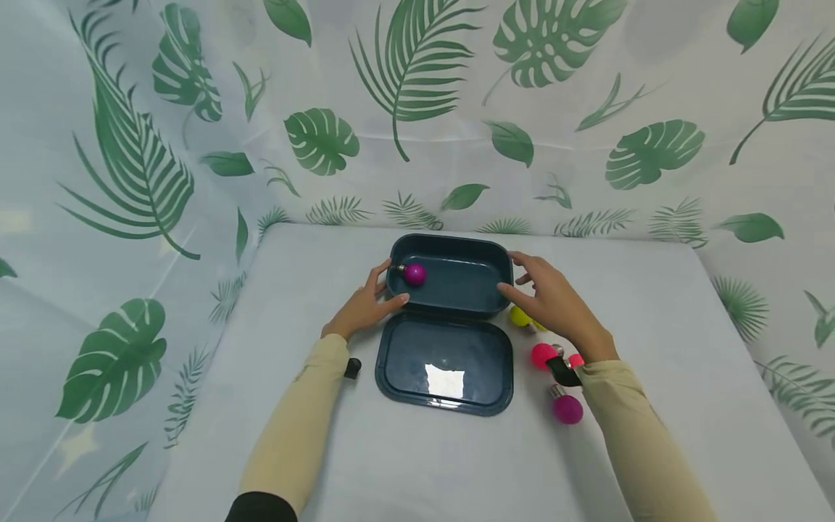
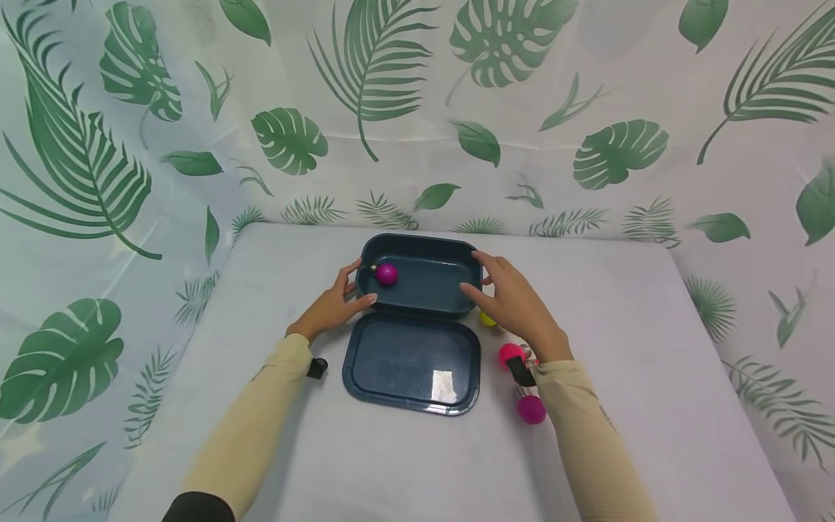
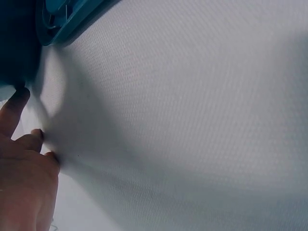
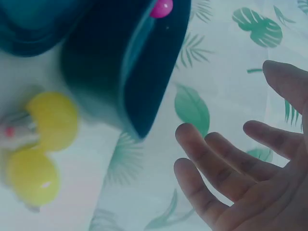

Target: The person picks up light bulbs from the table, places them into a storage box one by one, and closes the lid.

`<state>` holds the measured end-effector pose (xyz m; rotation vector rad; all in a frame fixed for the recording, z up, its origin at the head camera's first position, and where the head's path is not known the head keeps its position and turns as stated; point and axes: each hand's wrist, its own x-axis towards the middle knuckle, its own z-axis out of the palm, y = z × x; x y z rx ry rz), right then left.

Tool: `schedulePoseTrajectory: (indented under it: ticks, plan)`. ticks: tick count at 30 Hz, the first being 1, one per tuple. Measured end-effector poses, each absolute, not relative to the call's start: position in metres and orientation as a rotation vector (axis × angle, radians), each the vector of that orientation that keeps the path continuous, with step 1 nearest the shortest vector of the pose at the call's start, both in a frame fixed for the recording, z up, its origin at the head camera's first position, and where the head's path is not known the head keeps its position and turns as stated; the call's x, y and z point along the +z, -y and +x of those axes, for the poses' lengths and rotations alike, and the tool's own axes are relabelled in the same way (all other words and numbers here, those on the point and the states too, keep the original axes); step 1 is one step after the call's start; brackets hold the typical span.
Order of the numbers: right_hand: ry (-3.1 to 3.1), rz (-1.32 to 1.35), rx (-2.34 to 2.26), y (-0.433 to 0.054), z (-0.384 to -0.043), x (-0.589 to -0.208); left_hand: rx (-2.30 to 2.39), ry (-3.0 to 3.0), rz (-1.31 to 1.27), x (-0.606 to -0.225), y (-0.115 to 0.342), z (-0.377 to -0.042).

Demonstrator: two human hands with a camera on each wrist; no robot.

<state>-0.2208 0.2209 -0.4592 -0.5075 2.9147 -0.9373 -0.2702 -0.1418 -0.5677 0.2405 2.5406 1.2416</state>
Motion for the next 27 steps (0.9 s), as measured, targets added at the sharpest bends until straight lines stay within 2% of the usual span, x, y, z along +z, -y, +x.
schedulePoseTrajectory:
  ticks: [14,27]
  plan:
    - [-3.003,-0.246,-0.948,-0.270,-0.144,-0.484,1.252,-2.526,0.218,-0.568,0.141,-0.270]
    - [-3.010,-0.025,-1.012,-0.281,-0.077,-0.523,1.222,-2.539,0.216,-0.563,0.141,-0.268]
